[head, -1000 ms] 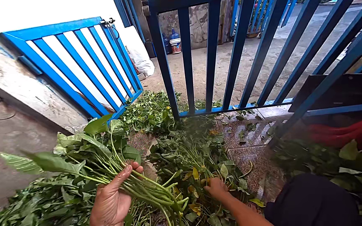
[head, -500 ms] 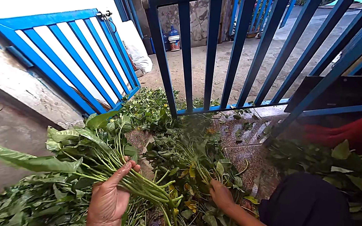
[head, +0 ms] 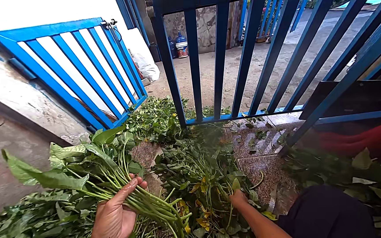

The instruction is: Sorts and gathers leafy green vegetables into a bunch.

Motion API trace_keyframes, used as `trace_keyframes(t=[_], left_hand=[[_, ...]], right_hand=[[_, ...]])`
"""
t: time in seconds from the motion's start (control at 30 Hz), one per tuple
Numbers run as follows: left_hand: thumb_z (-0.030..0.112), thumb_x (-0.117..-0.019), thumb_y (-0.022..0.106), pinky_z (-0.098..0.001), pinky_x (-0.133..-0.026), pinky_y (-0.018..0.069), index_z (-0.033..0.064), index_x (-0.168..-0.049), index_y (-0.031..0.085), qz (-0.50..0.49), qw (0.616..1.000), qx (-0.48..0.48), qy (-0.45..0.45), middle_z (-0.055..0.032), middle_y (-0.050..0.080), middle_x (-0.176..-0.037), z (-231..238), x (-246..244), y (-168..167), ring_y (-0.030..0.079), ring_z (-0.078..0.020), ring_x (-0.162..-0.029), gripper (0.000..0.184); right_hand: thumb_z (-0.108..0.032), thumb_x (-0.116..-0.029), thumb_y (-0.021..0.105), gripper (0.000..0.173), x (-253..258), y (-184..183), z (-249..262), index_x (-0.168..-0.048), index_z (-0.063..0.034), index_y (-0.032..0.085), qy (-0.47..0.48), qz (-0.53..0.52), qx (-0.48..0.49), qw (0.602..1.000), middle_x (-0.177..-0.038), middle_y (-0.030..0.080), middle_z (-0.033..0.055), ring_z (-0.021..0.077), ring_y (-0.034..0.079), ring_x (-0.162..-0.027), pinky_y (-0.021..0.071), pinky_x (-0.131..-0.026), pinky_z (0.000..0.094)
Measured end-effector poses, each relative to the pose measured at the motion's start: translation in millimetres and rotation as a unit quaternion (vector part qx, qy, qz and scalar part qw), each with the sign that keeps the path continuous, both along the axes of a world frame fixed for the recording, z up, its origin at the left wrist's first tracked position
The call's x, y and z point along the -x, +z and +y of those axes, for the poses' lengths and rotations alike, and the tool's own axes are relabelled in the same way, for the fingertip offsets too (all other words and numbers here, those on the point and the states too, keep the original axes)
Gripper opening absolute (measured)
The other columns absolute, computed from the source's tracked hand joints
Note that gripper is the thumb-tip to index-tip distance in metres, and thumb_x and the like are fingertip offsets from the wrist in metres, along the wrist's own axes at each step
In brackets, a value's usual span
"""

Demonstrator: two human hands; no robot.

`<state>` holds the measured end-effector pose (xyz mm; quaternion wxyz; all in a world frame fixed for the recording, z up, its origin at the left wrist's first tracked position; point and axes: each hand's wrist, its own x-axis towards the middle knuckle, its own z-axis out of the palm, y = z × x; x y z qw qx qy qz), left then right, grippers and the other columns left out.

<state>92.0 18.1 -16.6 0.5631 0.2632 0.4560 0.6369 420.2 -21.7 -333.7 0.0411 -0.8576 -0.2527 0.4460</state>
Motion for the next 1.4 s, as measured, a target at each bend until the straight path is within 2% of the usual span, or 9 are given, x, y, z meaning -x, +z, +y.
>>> trace_keyframes(t=[0.1,0.3,0.4,0.57,0.77,0.93,1.13,1.27,1.4], left_hand=[[-0.010,-0.0976,0.049,-0.0390,-0.066,0.0653,-0.0053,-0.110,0.059,0.001,1.000,0.005,0.004,-0.0163,0.072,-0.086,-0.3,-1.2,-0.3,0.074,-0.0249,-0.071,0.017],[-0.010,-0.0969,0.049,-0.0398,-0.066,0.0652,-0.0057,-0.107,0.060,0.001,1.000,0.010,0.000,-0.0173,0.072,-0.085,0.0,-3.5,-0.3,0.074,-0.0261,-0.072,0.015],[-0.011,-0.0965,0.051,-0.0401,-0.065,0.0653,-0.0065,-0.105,0.060,0.013,1.000,0.018,-0.003,-0.0188,0.073,-0.086,1.7,-8.2,-2.5,0.074,-0.0274,-0.071,0.013],[-0.013,-0.0937,0.056,-0.0364,-0.060,0.0631,-0.0086,-0.103,0.060,0.050,0.998,0.048,-0.002,-0.0183,0.070,-0.077,3.1,-21.6,-9.7,0.071,-0.0250,-0.064,0.010],[-0.017,-0.0865,0.065,-0.0370,-0.063,0.0632,-0.0100,-0.106,0.061,0.063,0.993,0.095,0.002,-0.0206,0.072,-0.086,6.8,-34.4,-26.8,0.072,-0.0267,-0.068,0.021],[-0.020,-0.0805,0.069,-0.0387,-0.064,0.0628,-0.0113,-0.105,0.062,0.090,0.991,0.101,-0.018,-0.0220,0.072,-0.085,5.5,-43.1,-40.8,0.071,-0.0280,-0.069,0.027],[-0.020,-0.0802,0.064,-0.0441,-0.065,0.0626,-0.0093,-0.108,0.057,0.001,0.993,0.075,-0.094,-0.0229,0.069,-0.081,1.4,-43.1,-43.4,0.070,-0.0296,-0.068,0.030],[-0.015,-0.0701,0.068,-0.0510,-0.069,0.0634,-0.0063,-0.109,0.057,-0.059,0.992,0.031,-0.109,-0.0229,0.071,-0.090,0.8,-33.7,-43.6,0.072,-0.0328,-0.076,0.041],[-0.012,-0.0646,0.075,-0.0483,-0.071,0.0635,-0.0036,-0.107,0.062,-0.047,0.992,-0.010,-0.112,-0.0192,0.073,-0.095,1.1,-29.5,-38.9,0.073,-0.0287,-0.082,0.045]], right_hand=[[-0.023,-0.0973,0.060,0.041,0.4,-2.6,2.3,-0.133,-0.0040,0.063,0.001,-0.015,-0.021,1.000,-0.137,0.063,0.0214,0.0359,0.059,-0.131,0.0479,-0.107,0.0559],[-0.016,-0.1029,0.048,0.032,18.7,40.0,7.1,-0.130,-0.0007,0.056,-0.076,-0.018,-0.242,0.967,-0.121,0.067,0.0214,0.0360,0.066,-0.115,0.0517,-0.098,0.0550],[-0.017,-0.1082,0.041,0.034,16.0,38.6,12.1,-0.131,0.0021,0.057,-0.160,0.106,-0.297,0.935,-0.104,0.065,0.0183,0.0291,0.064,-0.092,0.0527,-0.083,0.0473],[-0.022,-0.1096,0.048,0.031,23.4,76.8,10.0,-0.126,-0.0006,0.064,-0.218,0.211,-0.401,0.864,-0.081,0.056,0.0051,0.0132,0.052,-0.064,0.0464,-0.059,0.0298],[-0.012,-0.0986,0.066,0.024,55.2,139.4,-15.4,-0.119,0.0009,0.069,-0.190,0.362,-0.462,0.787,-0.111,0.072,0.0117,0.0187,0.068,-0.093,0.0574,-0.080,0.0343],[-0.009,-0.0912,0.073,0.018,97.7,168.1,-36.2,-0.108,-0.0024,0.077,-0.021,0.329,-0.580,0.745,-0.103,0.073,0.0072,0.0149,0.070,-0.095,0.0601,-0.085,0.0318],[-0.017,-0.0920,0.074,0.017,127.1,182.9,-48.0,-0.107,-0.0174,0.081,0.151,0.129,-0.669,0.716,-0.090,0.069,0.0025,0.0161,0.064,-0.094,0.0540,-0.087,0.0352],[-0.020,-0.0954,0.072,0.016,129.9,190.5,-52.4,-0.109,-0.0203,0.080,0.196,0.050,-0.684,0.701,-0.088,0.068,0.0036,0.0173,0.064,-0.092,0.0542,-0.082,0.0339],[-0.019,-0.0965,0.070,0.016,128.3,189.6,-53.1,-0.110,-0.0207,0.080,0.217,0.054,-0.689,0.689,-0.088,0.067,0.0042,0.0177,0.063,-0.092,0.0536,-0.082,0.0340]])
